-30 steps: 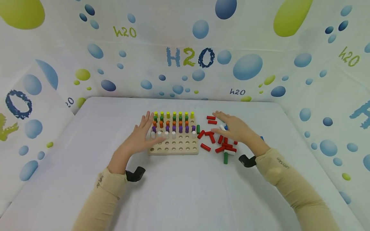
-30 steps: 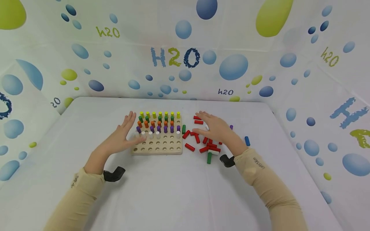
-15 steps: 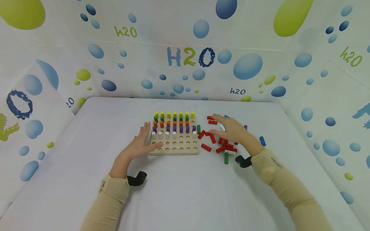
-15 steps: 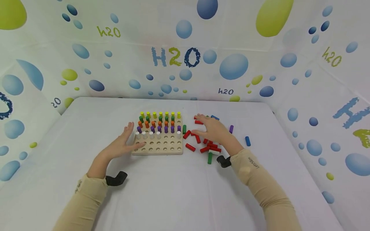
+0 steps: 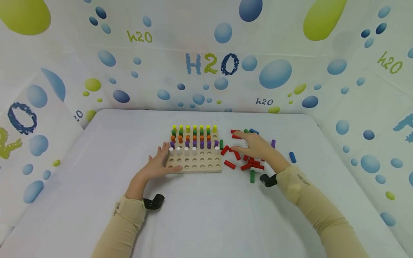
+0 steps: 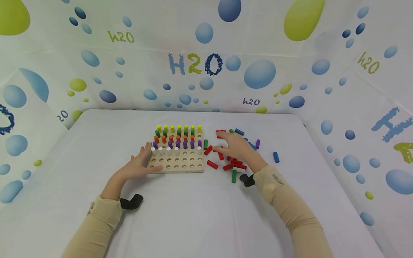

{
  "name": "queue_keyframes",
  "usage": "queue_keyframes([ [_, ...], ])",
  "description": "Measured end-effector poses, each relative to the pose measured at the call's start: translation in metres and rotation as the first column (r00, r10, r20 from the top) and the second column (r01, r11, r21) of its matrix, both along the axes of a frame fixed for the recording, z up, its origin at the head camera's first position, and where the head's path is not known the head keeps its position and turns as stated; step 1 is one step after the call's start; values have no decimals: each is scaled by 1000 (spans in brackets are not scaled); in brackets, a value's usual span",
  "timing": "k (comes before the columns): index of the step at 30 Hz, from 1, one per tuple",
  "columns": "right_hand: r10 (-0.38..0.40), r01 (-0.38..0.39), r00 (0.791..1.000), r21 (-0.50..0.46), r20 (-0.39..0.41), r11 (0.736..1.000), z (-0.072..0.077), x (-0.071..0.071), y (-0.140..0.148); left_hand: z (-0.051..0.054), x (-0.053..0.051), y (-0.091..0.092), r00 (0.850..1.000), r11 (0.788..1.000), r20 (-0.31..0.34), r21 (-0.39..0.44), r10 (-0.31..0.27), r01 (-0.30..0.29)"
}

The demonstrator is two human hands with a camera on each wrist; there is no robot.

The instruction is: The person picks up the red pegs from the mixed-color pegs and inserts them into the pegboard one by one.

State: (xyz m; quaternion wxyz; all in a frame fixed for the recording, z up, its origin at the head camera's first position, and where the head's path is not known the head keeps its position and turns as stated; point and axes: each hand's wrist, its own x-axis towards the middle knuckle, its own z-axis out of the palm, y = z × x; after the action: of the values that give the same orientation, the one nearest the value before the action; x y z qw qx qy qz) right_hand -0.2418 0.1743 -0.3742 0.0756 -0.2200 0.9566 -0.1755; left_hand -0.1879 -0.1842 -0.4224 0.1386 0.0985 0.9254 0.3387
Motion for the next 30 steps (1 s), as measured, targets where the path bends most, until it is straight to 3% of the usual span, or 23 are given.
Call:
queue_keyframes([
  [7,-20,21,999,-28,41,999,-9,-5,-1,-7,-1,0,1000,1000,12,5,8,-8],
  [20,-1,-2,993,30,114,1000,-22,-11,-9,-10,2,0,1000,1000,3,-8,-5,5],
  [30,73,-76,996,64,44,995,-35,-18,-12,-13,0,-1,1000,1000,-6,-26,1,-2],
])
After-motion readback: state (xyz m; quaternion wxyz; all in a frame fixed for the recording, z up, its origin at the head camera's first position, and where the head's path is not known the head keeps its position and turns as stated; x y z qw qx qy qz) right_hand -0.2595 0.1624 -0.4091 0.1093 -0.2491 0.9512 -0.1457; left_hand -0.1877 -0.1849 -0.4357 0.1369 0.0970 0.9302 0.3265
